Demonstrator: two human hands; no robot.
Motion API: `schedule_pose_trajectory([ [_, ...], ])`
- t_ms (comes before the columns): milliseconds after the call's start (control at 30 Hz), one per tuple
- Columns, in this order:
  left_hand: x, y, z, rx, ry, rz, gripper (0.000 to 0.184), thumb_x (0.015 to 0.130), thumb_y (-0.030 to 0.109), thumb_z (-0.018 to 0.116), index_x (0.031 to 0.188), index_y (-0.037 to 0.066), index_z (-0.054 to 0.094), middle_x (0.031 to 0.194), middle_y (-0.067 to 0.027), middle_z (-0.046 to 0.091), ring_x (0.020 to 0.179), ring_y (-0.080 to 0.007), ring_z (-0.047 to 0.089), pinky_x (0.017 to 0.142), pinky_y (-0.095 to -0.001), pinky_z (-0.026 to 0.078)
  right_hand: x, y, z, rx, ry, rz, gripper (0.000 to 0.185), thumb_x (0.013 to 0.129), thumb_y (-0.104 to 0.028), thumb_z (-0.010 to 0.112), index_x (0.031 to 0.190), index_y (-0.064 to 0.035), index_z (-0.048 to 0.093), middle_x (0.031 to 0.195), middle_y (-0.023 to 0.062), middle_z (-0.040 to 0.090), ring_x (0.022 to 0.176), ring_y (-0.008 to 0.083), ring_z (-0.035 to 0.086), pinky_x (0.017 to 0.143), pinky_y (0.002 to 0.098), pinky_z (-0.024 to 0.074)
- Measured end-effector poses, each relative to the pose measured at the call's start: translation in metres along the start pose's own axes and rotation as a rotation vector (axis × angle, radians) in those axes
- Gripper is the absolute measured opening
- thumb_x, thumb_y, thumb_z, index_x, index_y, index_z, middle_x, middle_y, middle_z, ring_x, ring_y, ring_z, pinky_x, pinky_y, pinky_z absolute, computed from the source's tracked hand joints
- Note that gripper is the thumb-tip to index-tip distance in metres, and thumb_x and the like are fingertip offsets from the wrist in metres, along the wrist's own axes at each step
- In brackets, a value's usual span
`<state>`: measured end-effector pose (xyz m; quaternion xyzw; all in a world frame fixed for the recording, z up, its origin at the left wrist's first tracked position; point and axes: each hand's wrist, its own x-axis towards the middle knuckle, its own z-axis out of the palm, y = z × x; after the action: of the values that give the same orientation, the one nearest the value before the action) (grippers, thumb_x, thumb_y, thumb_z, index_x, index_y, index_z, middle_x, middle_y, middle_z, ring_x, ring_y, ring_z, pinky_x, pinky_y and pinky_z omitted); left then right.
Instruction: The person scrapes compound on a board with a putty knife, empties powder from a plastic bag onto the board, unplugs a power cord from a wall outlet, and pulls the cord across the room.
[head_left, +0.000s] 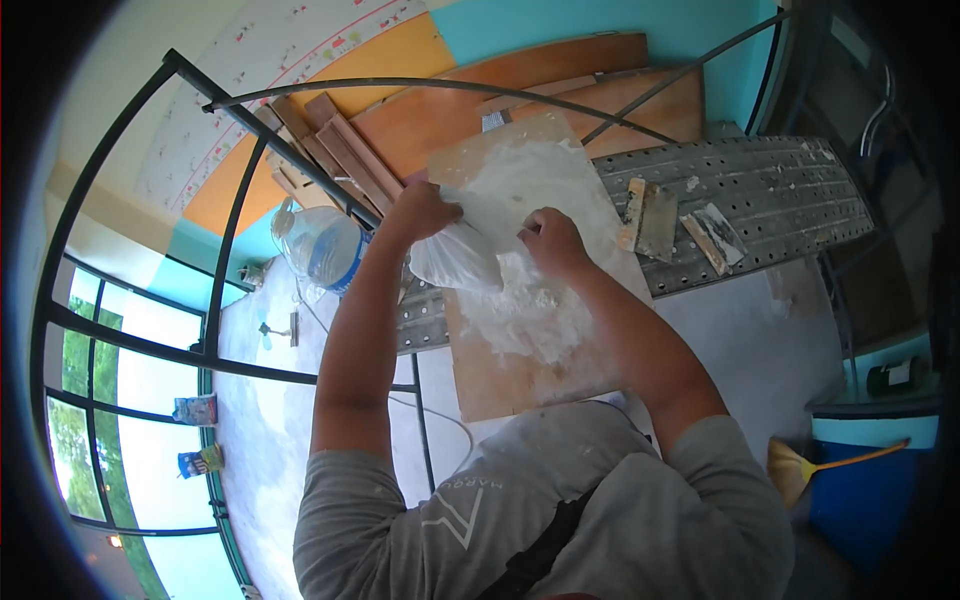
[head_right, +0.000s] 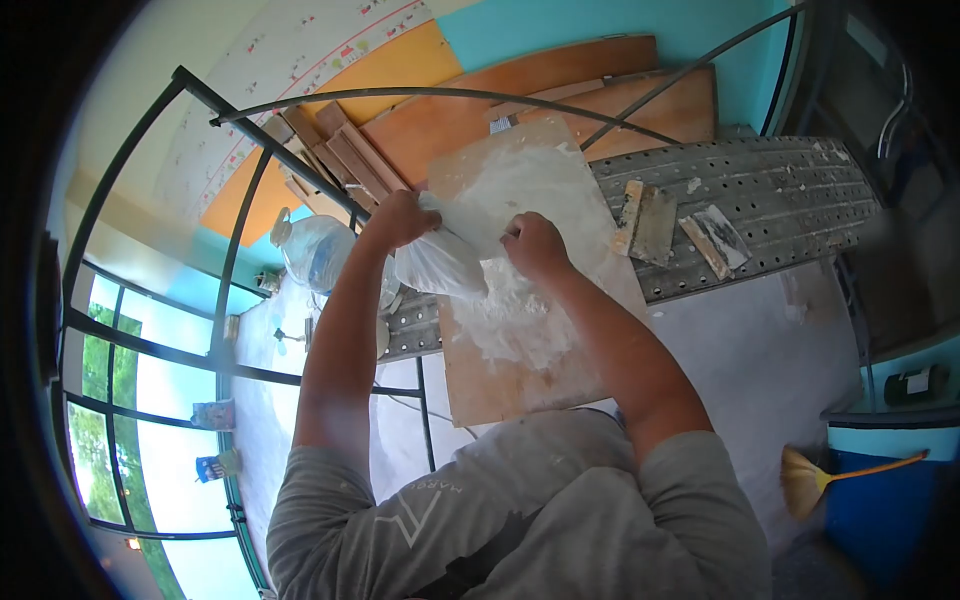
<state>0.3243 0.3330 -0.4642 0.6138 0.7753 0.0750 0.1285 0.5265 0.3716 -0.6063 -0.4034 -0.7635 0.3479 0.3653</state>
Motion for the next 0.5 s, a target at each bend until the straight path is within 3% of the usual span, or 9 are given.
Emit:
schedule_pose_trajectory([
  [167,0.01,-0.016,0.014,-0.025,0.048,0.096,0.048,0.066,0.022,0.065,0.113,0.008,0.061,0.08,-0.0209,0.065,0.079,-0.0312,0.065,0.075,-0.0362,0.05,0.016,-0.01,-0.014,0.022,-0.065,0.026,0.015,0.074,-0.016,0.066,0.076,-0.0018,0.064,0.083,0.017,0.062,0.083,0.0327,0.06,0.075,0.0403,0.0475],
  [267,0.01,-0.019,0.017,-0.029,0.067,0.113,0.047,0.066,0.023,0.066,0.111,0.009,0.062,0.077,-0.0204,0.065,0.076,-0.0316,0.065,0.073,-0.0362,0.051,0.018,-0.013,-0.019,-0.046,-0.091,-0.017,0.016,0.074,-0.017,0.067,0.077,-0.0022,0.065,0.081,0.0169,0.064,0.081,0.032,0.062,0.074,0.0395,0.0481],
  [367,0.008,-0.018,0.016,-0.035,0.08,0.055,0.042,0.066,0.023,0.067,0.103,0.003,0.064,0.077,-0.0208,0.065,0.077,-0.0325,0.065,0.073,-0.037,0.05,0.021,-0.006,-0.013,-0.109,-0.121,-0.087,0.015,0.075,-0.015,0.067,0.075,-0.0004,0.064,0.081,0.0162,0.062,0.078,0.0309,0.061,0.071,0.0386,0.0472],
  [500,-0.007,-0.009,0.007,-0.03,0.067,0.02,0.038,0.069,0.027,0.063,0.087,-0.007,0.065,0.086,-0.0262,0.064,0.084,-0.0381,0.063,0.076,-0.041,0.049,0.025,-0.014,-0.019,-0.056,-0.119,-0.011,0.016,0.075,-0.017,0.068,0.076,-0.0011,0.065,0.078,0.0164,0.063,0.076,0.0312,0.062,0.07,0.0387,0.0476],
])
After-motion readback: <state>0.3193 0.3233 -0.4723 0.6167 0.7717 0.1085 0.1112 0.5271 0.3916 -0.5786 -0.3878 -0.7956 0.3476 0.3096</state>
